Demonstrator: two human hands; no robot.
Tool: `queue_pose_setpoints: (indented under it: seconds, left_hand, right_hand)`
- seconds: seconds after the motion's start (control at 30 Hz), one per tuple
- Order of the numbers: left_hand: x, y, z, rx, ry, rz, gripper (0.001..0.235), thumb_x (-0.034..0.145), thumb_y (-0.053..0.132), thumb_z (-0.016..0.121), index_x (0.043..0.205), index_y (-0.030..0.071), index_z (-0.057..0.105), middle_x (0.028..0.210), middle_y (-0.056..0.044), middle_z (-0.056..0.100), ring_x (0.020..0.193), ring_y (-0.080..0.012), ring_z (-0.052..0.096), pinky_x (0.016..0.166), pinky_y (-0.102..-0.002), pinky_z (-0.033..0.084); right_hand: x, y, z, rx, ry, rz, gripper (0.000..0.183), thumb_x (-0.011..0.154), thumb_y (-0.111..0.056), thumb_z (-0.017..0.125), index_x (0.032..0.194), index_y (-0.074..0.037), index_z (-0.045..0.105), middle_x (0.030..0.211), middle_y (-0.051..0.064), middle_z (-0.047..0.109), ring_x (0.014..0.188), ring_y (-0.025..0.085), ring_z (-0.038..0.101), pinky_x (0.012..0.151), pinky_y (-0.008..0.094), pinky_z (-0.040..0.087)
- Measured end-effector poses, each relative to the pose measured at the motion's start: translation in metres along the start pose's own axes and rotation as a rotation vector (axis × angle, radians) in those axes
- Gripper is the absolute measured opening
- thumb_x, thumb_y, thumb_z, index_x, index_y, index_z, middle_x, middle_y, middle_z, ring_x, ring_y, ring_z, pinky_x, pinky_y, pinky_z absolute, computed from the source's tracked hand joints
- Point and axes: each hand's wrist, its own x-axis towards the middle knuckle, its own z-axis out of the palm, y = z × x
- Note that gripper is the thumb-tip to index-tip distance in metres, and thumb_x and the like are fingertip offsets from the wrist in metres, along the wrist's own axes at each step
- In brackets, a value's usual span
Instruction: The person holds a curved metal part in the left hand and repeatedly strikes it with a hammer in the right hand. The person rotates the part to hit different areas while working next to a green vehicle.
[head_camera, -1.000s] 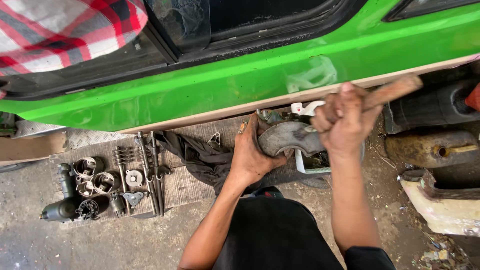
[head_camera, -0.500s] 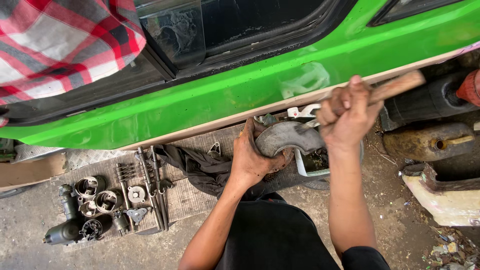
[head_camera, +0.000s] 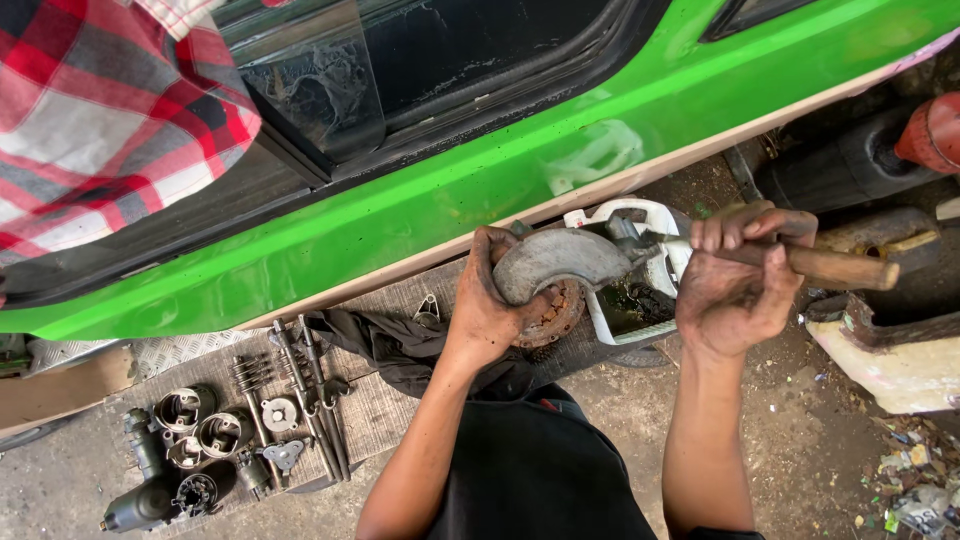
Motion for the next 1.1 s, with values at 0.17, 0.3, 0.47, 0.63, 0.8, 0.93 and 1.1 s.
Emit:
queue_pose_setpoints:
  seconds: [0.17, 0.3, 0.47, 0.63, 0.8, 0.93, 1.1]
  left_hand:
    - [0.002, -0.005, -0.01, -0.013, -0.049, 0.056, 0.067, 0.082, 0.005, 0.082, 0.135, 0.006, 0.042, 0.128, -0.016, 0.065, 0.12, -0.0212, 0.063, 0.1, -0.035, 0.052]
    - [-0.005, -0.002, -0.017, 0.062, -0.092, 0.128, 0.079, 0.078, 0.002, 0.082, 0.144, 0.005, 0.039, 0.141, -0.02, 0.061, 0.135, -0.0285, 0.057, 0.113, -0.039, 0.045]
    - [-0.016, 0.005, -0.007, 0.093, -0.011, 0.142, 0.094, 0.064, 0.001, 0.083, 0.146, 0.004, 0.036, 0.15, -0.019, 0.055, 0.143, -0.0323, 0.05, 0.118, -0.043, 0.04]
    - [-0.02, 0.01, 0.003, 0.241, 0.112, 0.031, 0.087, 0.057, 0.002, 0.085, 0.138, 0.002, 0.054, 0.131, -0.016, 0.068, 0.124, -0.0261, 0.067, 0.11, -0.038, 0.05]
    - [0.0, 0.012, -0.013, 0.312, 0.061, -0.042, 0.076, 0.054, 0.005, 0.089, 0.126, 0.0, 0.062, 0.114, -0.012, 0.075, 0.11, -0.0222, 0.072, 0.108, -0.035, 0.052]
    - [0.028, 0.013, -0.033, 0.258, -0.204, 0.023, 0.073, 0.05, 0.003, 0.087, 0.12, 0.0, 0.066, 0.113, -0.013, 0.077, 0.11, -0.0237, 0.073, 0.107, -0.037, 0.052]
    - [0.061, 0.008, -0.024, 0.24, -0.593, 0.116, 0.072, 0.051, 0.007, 0.084, 0.121, 0.003, 0.07, 0.116, -0.011, 0.077, 0.111, -0.0254, 0.074, 0.107, -0.037, 0.054]
  right_hand:
    - [-0.022, 0.006, 0.009, -0.077, -0.012, -0.073, 0.026, 0.111, -0.032, 0.066, 0.109, -0.009, 0.055, 0.103, 0.005, 0.052, 0.091, 0.015, 0.052, 0.083, 0.03, 0.05]
    - [-0.032, 0.004, 0.009, -0.119, -0.087, -0.053, 0.034, 0.112, -0.041, 0.063, 0.106, -0.008, 0.06, 0.106, 0.007, 0.056, 0.098, 0.017, 0.055, 0.095, 0.036, 0.048]
    - [-0.026, -0.006, -0.001, -0.09, -0.183, 0.006, 0.04, 0.112, -0.047, 0.058, 0.103, -0.008, 0.062, 0.094, 0.01, 0.06, 0.093, 0.02, 0.061, 0.095, 0.042, 0.052]
    - [-0.026, -0.006, -0.005, 0.016, -0.059, 0.105, 0.037, 0.113, -0.045, 0.056, 0.106, -0.01, 0.059, 0.08, 0.009, 0.058, 0.073, 0.02, 0.058, 0.073, 0.038, 0.051]
    - [-0.02, -0.011, -0.024, 0.114, -0.001, 0.131, 0.027, 0.116, -0.031, 0.061, 0.104, -0.008, 0.058, 0.072, 0.002, 0.052, 0.061, 0.011, 0.048, 0.061, 0.029, 0.044]
    - [-0.008, -0.007, -0.038, 0.001, -0.001, 0.203, 0.019, 0.111, -0.023, 0.066, 0.102, -0.008, 0.06, 0.071, 0.001, 0.051, 0.058, 0.01, 0.047, 0.059, 0.03, 0.044]
    - [-0.024, 0.01, -0.026, -0.099, -0.065, 0.295, 0.012, 0.104, -0.02, 0.07, 0.1, -0.01, 0.065, 0.075, 0.0, 0.055, 0.067, 0.011, 0.052, 0.068, 0.033, 0.051]
